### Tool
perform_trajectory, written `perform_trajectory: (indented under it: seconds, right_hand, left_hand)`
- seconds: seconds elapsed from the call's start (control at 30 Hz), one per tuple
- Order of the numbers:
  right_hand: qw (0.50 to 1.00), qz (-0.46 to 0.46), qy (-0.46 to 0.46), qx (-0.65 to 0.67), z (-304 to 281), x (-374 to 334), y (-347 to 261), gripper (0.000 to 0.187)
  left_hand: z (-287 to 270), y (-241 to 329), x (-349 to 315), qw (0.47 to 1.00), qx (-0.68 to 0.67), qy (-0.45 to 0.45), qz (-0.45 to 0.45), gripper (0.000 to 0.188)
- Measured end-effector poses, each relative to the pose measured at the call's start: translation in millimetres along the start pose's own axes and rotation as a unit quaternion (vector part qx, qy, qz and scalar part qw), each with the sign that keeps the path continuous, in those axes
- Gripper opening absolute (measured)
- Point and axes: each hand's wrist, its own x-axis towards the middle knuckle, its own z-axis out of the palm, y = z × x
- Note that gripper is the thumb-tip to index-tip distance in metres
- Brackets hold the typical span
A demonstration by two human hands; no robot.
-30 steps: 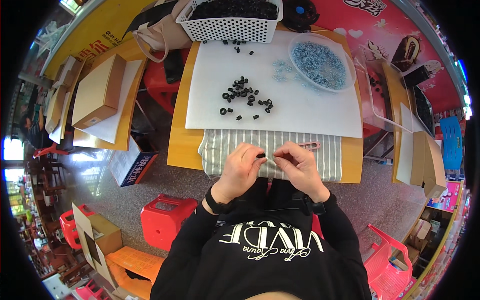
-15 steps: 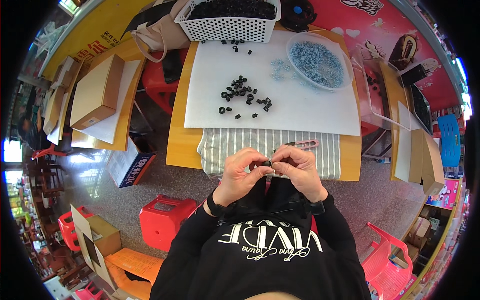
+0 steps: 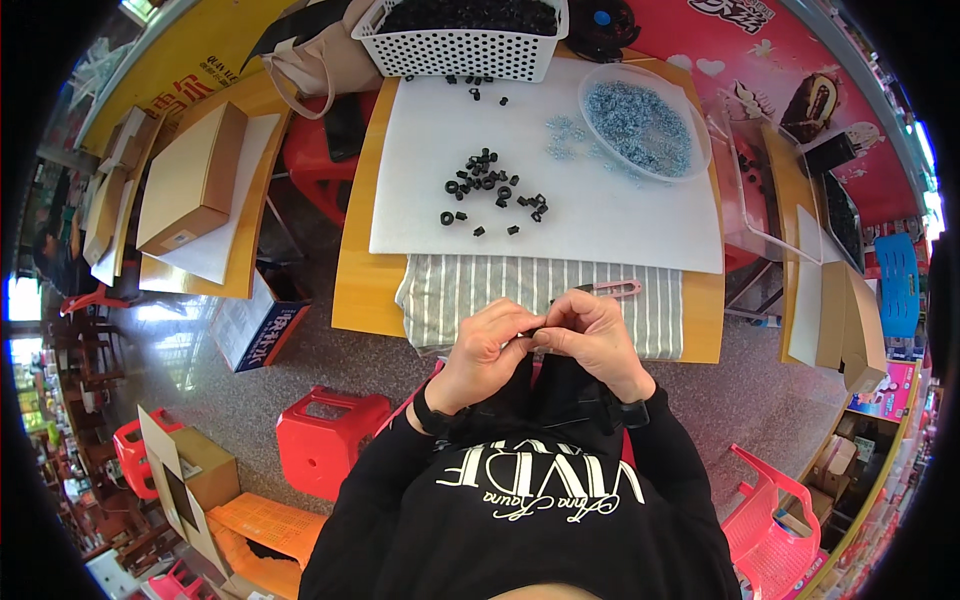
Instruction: The person sits on the floor at a low table and repeatedly picks up small black plastic components from a white basket. They manipulate the parts with their hands, appearing to fit them together or inspect them, and place the assembled or sorted items back onto the table.
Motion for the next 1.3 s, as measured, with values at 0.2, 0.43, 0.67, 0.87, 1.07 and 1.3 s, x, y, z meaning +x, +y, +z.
perform_trajectory:
  seconds: [0.2, 0.43, 0.67, 0.87, 1.07, 1.3]
  right_hand:
    - [0.968, -0.091, 0.174, -0.16, -22, -4, -6, 0.004]
    - [0.81, -0.196, 0.177, -0.524, -2, -1, 14, 0.016]
    - [0.829, -0.225, 0.169, -0.483, 2, 2, 28, 0.015]
    - [0.987, -0.067, 0.146, -0.026, -3, -8, 7, 0.014]
    - [0.983, -0.128, 0.111, -0.067, -1, -10, 5, 0.017]
    - [0.987, -0.103, 0.125, -0.005, -1, -12, 3, 0.017]
  left_hand:
    - [-8, -11, 1, 0.99, -0.05, 0.105, -0.078, 0.028]
    - [-2, -12, -1, 0.987, -0.09, 0.076, -0.112, 0.027]
    - [2, -12, -1, 0.978, -0.146, 0.053, -0.136, 0.025]
    - [1, -11, 1, 0.978, -0.158, 0.007, -0.133, 0.032]
    - [4, -16, 2, 0.952, -0.272, -0.014, -0.141, 0.03]
    - [10, -21, -5, 0.853, -0.458, 0.015, -0.25, 0.022]
